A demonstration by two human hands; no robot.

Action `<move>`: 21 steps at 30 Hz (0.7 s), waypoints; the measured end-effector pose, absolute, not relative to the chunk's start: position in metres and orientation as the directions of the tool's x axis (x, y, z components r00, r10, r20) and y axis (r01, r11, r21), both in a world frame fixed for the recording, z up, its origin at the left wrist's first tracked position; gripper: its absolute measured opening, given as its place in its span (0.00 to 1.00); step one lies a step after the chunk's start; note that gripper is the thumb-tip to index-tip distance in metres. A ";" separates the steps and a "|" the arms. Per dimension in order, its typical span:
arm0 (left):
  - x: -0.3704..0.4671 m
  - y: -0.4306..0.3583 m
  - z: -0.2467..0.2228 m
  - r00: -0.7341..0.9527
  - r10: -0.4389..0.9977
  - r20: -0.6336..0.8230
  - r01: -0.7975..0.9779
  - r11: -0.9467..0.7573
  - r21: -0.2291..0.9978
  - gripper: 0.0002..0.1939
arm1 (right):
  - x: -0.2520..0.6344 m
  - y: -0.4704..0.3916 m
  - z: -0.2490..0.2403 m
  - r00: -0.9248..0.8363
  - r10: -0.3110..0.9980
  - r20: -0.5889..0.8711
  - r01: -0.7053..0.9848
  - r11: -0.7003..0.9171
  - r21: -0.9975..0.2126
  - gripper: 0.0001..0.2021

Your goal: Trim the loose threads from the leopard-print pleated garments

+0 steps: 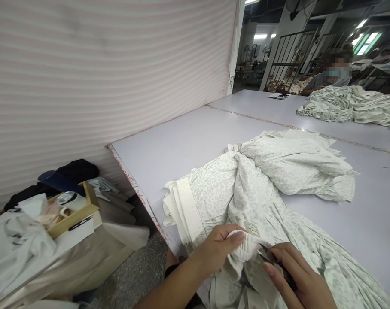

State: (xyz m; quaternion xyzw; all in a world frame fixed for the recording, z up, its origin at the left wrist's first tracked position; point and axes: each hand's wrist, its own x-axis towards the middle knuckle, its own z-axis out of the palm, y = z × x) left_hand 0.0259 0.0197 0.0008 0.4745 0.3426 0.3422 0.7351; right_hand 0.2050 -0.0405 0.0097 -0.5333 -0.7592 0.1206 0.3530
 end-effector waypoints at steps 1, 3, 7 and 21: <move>0.026 0.020 0.001 0.531 0.827 -0.185 -0.201 0.335 0.921 0.26 | 0.203 -0.040 0.007 -0.164 0.891 0.423 0.749 0.392 -0.535 0.10; 0.026 0.021 0.002 0.521 0.829 -0.204 -0.239 0.371 0.897 0.26 | 0.200 -0.039 0.003 -0.170 0.875 0.454 0.779 0.401 -0.482 0.12; 0.026 0.022 0.003 0.516 0.828 -0.221 -0.267 0.401 0.876 0.25 | 0.197 -0.036 0.003 -0.208 0.838 0.504 0.810 0.436 -0.391 0.12; 0.026 0.023 0.005 0.520 0.824 -0.226 -0.234 0.392 0.890 0.25 | 0.196 -0.040 0.005 -0.156 0.842 0.516 0.819 0.402 -0.408 0.15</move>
